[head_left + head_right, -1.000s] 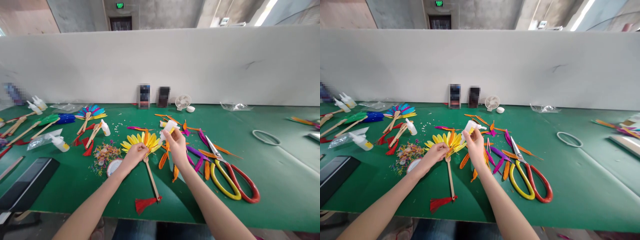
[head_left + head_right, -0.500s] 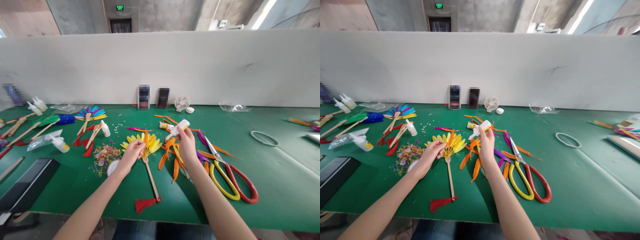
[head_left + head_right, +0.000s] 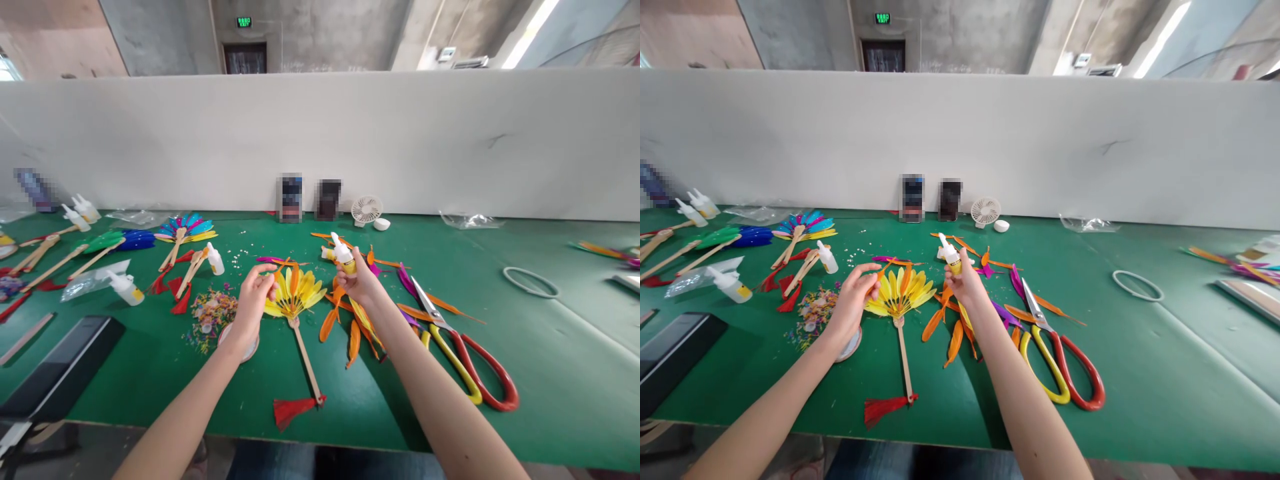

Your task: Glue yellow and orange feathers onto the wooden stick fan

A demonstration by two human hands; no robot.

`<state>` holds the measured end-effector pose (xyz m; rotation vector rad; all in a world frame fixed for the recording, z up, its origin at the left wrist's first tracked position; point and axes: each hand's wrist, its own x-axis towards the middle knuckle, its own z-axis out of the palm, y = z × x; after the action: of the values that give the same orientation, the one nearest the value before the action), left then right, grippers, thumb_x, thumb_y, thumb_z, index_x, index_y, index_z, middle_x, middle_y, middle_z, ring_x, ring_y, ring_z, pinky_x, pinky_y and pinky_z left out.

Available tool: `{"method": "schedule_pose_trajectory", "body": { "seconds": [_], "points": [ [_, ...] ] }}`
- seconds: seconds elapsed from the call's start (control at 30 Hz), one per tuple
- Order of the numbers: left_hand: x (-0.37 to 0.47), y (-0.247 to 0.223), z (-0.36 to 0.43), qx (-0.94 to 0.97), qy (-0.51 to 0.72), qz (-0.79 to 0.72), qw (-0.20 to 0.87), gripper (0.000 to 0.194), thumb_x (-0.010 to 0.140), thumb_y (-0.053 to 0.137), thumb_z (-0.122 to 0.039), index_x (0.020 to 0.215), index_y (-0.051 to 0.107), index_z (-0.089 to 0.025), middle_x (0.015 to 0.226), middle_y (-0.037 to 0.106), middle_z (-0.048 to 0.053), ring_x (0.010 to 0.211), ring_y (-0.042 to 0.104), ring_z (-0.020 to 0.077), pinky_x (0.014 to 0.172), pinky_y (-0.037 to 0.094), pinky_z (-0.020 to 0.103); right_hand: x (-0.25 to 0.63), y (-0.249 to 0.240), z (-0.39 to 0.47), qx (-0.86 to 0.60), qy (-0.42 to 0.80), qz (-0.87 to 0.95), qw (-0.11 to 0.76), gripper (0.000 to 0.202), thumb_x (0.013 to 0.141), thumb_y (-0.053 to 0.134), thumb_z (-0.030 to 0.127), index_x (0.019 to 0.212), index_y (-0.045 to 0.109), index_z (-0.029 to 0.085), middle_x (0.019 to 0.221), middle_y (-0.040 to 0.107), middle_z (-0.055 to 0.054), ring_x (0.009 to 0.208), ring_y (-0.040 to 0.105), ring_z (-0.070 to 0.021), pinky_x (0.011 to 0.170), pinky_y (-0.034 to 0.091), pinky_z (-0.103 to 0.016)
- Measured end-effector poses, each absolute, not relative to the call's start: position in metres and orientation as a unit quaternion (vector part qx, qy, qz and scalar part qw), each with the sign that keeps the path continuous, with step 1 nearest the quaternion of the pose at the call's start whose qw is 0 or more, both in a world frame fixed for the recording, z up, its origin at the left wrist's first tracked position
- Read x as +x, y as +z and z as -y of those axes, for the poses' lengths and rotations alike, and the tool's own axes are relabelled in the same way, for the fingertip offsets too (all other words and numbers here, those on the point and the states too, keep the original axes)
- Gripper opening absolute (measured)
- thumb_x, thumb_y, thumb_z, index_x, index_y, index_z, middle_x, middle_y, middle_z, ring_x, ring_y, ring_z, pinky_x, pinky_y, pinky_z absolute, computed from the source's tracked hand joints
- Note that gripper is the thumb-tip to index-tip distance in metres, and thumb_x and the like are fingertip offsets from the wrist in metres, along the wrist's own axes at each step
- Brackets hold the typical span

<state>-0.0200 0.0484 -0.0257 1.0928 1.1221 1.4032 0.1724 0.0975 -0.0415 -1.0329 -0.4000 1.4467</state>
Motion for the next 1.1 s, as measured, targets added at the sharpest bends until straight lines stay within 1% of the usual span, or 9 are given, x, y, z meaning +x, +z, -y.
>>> {"method": "schedule_pose_trajectory", "body": {
  "seconds": [0.07, 0.2, 0.33, 0.43, 0.57, 0.7, 0.83, 0.97, 1.1],
  "points": [
    [-0.022, -0.025, -0.05, 0.433, 0.6, -0.461, 0.49, 0.009, 0.067, 0.056, -0.022, 0.074, 0.059, -0.016, 0.053, 0.05, -0.004, 0.046, 0.043, 0.0063, 0.046, 0.033, 0.018, 0.173, -0.046, -0.106, -0.447, 0.596, 0.237, 0.624, 0.033, 0.08, 0.049, 0.05, 0.068, 0.052, 0.019, 0.047, 0.048, 0.006, 0.033, 0.037, -0.0025, 0.031, 0.036, -0.012],
    [-0.027, -0.026, -0.054, 0.367, 0.671, -0.444, 0.467, 0.007, 0.066, 0.055, -0.018, 0.071, 0.059, -0.015, 0.055, 0.049, -0.004, 0.047, 0.042, 0.0052, 0.045, 0.033, 0.017, 0.175, -0.055, -0.117, -0.475, 0.488, 0.341, 0.648, 0.03, 0.076, 0.052, 0.05, 0.069, 0.051, 0.021, 0.059, 0.054, 0.003, 0.053, 0.053, -0.0085, 0.051, 0.049, -0.021],
    [-0.03, -0.027, -0.057, 0.331, 0.706, -0.432, 0.453, 0.005, 0.067, 0.055, -0.017, 0.07, 0.06, -0.016, 0.058, 0.05, -0.003, 0.048, 0.043, 0.0044, 0.045, 0.034, 0.017, 0.17, -0.065, -0.117, -0.513, 0.448, 0.406, 0.609, 0.02, 0.066, 0.06, 0.038, 0.075, 0.055, 0.019, 0.077, 0.061, -0.002, 0.074, 0.059, -0.015, 0.067, 0.048, -0.028],
    [-0.029, -0.026, -0.057, 0.322, 0.71, -0.428, 0.458, 0.006, 0.067, 0.055, -0.015, 0.069, 0.061, -0.016, 0.058, 0.05, -0.003, 0.048, 0.044, 0.0042, 0.044, 0.034, 0.016, 0.164, -0.071, -0.115, -0.558, 0.394, 0.451, 0.574, 0.024, 0.058, 0.062, 0.029, 0.078, 0.053, 0.019, 0.082, 0.062, -0.003, 0.081, 0.058, -0.019, 0.073, 0.045, -0.033],
    [-0.029, -0.024, -0.056, 0.292, 0.719, -0.412, 0.477, 0.008, 0.067, 0.054, -0.014, 0.066, 0.062, -0.014, 0.061, 0.053, -0.001, 0.05, 0.047, 0.0047, 0.044, 0.035, 0.016, 0.16, -0.073, -0.114, -0.617, 0.33, 0.478, 0.531, 0.024, 0.055, 0.061, 0.025, 0.077, 0.051, 0.02, 0.078, 0.062, -0.005, 0.08, 0.057, -0.0243, 0.073, 0.042, -0.038],
    [-0.033, -0.018, -0.058, 0.235, 0.713, -0.37, 0.548, 0.011, 0.07, 0.055, -0.017, 0.065, 0.063, -0.012, 0.061, 0.056, 0.001, 0.05, 0.05, 0.0052, 0.045, 0.038, 0.016, 0.158, -0.069, -0.111, -0.659, 0.248, 0.554, 0.443, 0.024, 0.063, 0.055, 0.028, 0.084, 0.05, 0.02, 0.079, 0.062, -0.007, 0.077, 0.058, -0.0246, 0.066, 0.042, -0.034],
    [-0.044, -0.009, -0.062, 0.151, 0.683, -0.322, 0.638, 0.021, 0.077, 0.045, -0.019, 0.068, 0.062, -0.009, 0.057, 0.058, 0.003, 0.043, 0.047, 0.005, 0.044, 0.04, 0.017, 0.155, -0.072, -0.111, -0.672, 0.189, 0.614, 0.37, 0.023, 0.07, 0.049, 0.034, 0.086, 0.05, 0.018, 0.08, 0.061, -0.009, 0.072, 0.057, -0.0243, 0.063, 0.041, -0.032],
    [-0.053, -0.002, -0.064, 0.124, 0.702, -0.285, 0.641, 0.024, 0.077, 0.038, -0.016, 0.074, 0.061, -0.009, 0.066, 0.065, 0.007, 0.049, 0.055, 0.0077, 0.048, 0.045, 0.018, 0.159, -0.079, -0.113, -0.648, 0.14, 0.632, 0.402, 0.03, 0.067, 0.054, 0.036, 0.09, 0.049, 0.017, 0.086, 0.059, -0.011, 0.083, 0.054, -0.0266, 0.072, 0.041, -0.037],
    [-0.055, -0.001, -0.064, 0.141, 0.703, -0.29, 0.634, 0.025, 0.072, 0.037, -0.009, 0.075, 0.062, -0.011, 0.071, 0.068, 0.007, 0.055, 0.06, 0.0083, 0.053, 0.048, 0.018, 0.167, -0.071, -0.106, -0.651, 0.05, 0.608, 0.45, 0.035, 0.065, 0.058, 0.035, 0.092, 0.045, 0.015, 0.09, 0.054, -0.013, 0.09, 0.049, -0.0289, 0.08, 0.037, -0.043]
  ]
}}
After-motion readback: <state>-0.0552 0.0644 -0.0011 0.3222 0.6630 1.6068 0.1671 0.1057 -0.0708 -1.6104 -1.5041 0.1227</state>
